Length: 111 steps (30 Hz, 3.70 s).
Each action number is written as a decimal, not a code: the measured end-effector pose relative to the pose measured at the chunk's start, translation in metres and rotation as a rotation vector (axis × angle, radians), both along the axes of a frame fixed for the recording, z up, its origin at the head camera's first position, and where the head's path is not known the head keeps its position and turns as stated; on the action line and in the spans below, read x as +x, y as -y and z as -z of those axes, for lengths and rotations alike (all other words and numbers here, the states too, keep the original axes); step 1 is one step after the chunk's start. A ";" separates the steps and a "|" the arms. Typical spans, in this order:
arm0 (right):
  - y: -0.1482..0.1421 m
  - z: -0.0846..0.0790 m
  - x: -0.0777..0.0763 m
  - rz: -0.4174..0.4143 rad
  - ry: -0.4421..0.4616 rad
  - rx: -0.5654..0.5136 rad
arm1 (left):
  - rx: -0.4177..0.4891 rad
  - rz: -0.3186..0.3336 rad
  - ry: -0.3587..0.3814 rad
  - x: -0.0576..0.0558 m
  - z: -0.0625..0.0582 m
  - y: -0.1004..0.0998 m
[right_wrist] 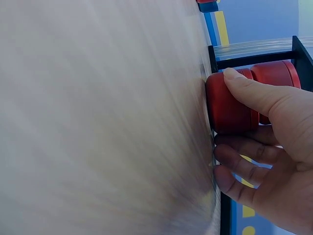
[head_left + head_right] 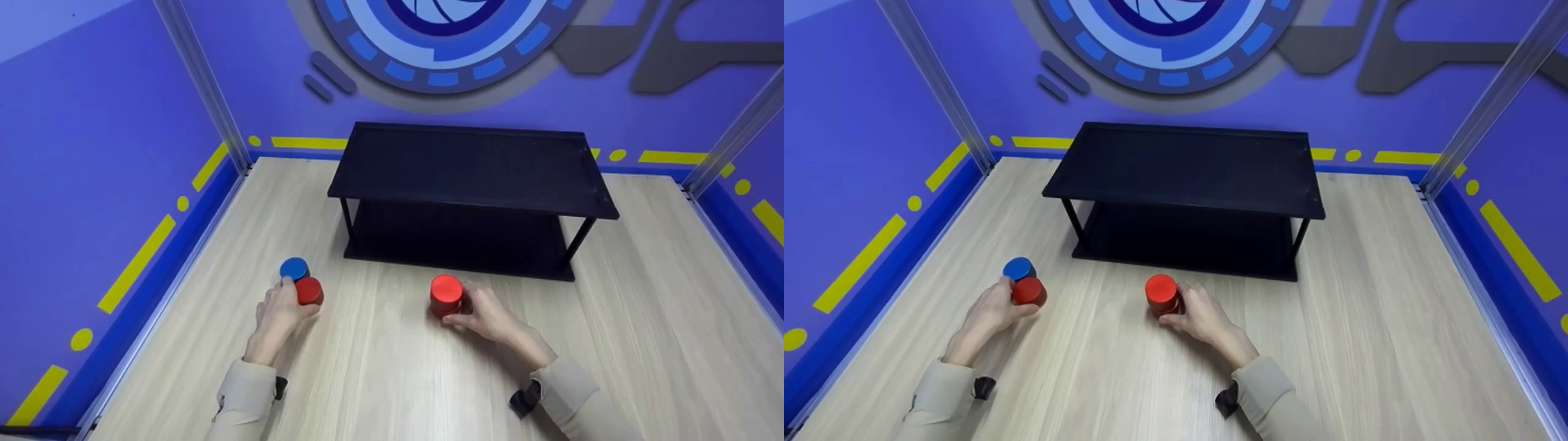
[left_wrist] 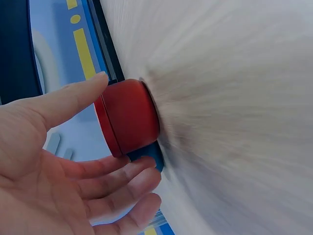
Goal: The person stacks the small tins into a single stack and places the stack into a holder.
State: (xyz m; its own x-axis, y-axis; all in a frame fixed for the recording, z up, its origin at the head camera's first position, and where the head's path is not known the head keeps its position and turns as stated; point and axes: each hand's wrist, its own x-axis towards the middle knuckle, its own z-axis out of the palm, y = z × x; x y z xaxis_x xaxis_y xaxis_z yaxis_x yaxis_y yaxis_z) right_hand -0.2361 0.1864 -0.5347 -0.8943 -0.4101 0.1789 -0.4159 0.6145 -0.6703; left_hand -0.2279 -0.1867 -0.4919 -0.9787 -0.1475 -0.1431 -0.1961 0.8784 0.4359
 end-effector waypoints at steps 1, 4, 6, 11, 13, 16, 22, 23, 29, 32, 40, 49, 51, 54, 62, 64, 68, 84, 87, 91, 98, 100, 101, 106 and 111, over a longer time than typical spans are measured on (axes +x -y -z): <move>0.000 0.000 0.000 -0.003 -0.007 -0.003 | 0.002 0.003 0.001 0.000 0.000 0.000; -0.001 0.002 -0.001 -0.009 -0.028 -0.018 | 0.018 0.012 0.006 -0.002 0.002 -0.002; -0.001 0.002 -0.001 -0.015 -0.036 -0.029 | 0.038 0.017 0.011 -0.004 0.002 -0.003; -0.001 0.001 -0.001 -0.014 -0.017 -0.035 | 0.105 0.026 0.043 -0.009 0.005 -0.007; 0.000 0.001 -0.001 -0.012 -0.004 -0.035 | 0.130 0.027 0.050 -0.012 0.006 -0.008; 0.000 0.000 -0.001 -0.011 0.002 -0.033 | 0.159 0.030 0.047 -0.014 0.009 -0.011; 0.000 0.000 0.000 -0.007 0.010 -0.033 | 0.191 0.048 0.019 -0.015 0.012 -0.015; 0.000 0.000 0.000 -0.004 0.012 -0.033 | 0.195 0.052 0.010 -0.015 0.013 -0.015; 0.000 0.004 0.000 -0.014 0.004 -0.039 | 0.186 0.073 -0.039 -0.014 0.016 -0.016; 0.000 0.004 0.000 -0.011 0.006 -0.037 | 0.177 0.078 -0.056 -0.013 0.016 -0.017; -0.001 0.002 0.001 0.005 -0.018 -0.021 | 0.197 0.073 -0.069 -0.014 0.015 -0.024; -0.001 0.001 0.000 0.008 -0.007 -0.024 | 0.199 0.097 -0.118 -0.013 0.012 -0.032; -0.001 0.001 0.000 0.010 -0.007 -0.018 | 0.200 0.103 -0.134 -0.013 0.011 -0.033; -0.001 0.001 0.000 0.010 -0.011 -0.014 | 0.193 0.108 -0.143 -0.013 0.009 -0.036; 0.000 0.001 0.001 0.014 -0.004 -0.016 | 0.173 0.118 -0.155 -0.011 0.007 -0.043; 0.000 0.001 0.001 0.014 -0.002 -0.016 | 0.176 0.122 -0.162 -0.011 0.006 -0.045; 0.000 0.001 0.001 0.013 0.000 -0.018 | 0.185 0.134 -0.183 -0.010 0.005 -0.047; 0.000 0.003 0.002 0.011 0.011 -0.012 | 0.200 0.156 -0.213 -0.006 -0.004 -0.057; 0.000 0.003 0.002 0.013 0.005 -0.010 | 0.206 0.160 -0.209 -0.006 -0.006 -0.059; 0.000 0.003 0.001 0.019 -0.009 0.002 | 0.203 0.171 -0.216 -0.007 -0.009 -0.062; 0.000 0.001 0.000 0.013 -0.001 -0.015 | 0.189 0.192 -0.240 -0.007 -0.013 -0.066; 0.000 0.001 0.000 0.011 0.000 -0.016 | 0.194 0.200 -0.256 -0.007 -0.014 -0.067; 0.000 0.001 0.000 0.010 0.001 -0.017 | 0.197 0.201 -0.258 -0.007 -0.014 -0.068; 0.000 0.002 0.000 0.013 0.008 -0.021 | 0.201 0.214 -0.262 -0.005 -0.016 -0.071; 0.000 0.001 0.000 0.016 0.021 -0.021 | 0.195 0.222 -0.268 -0.005 -0.019 -0.074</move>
State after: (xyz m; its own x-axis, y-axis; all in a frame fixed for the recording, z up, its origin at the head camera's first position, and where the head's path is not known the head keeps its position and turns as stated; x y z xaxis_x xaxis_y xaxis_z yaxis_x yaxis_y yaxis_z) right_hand -0.2360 0.1868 -0.5356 -0.9043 -0.3922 0.1684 -0.3920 0.6070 -0.6913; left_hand -0.2328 -0.1123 -0.4725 -0.9902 0.0765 0.1168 0.1322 0.7826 0.6084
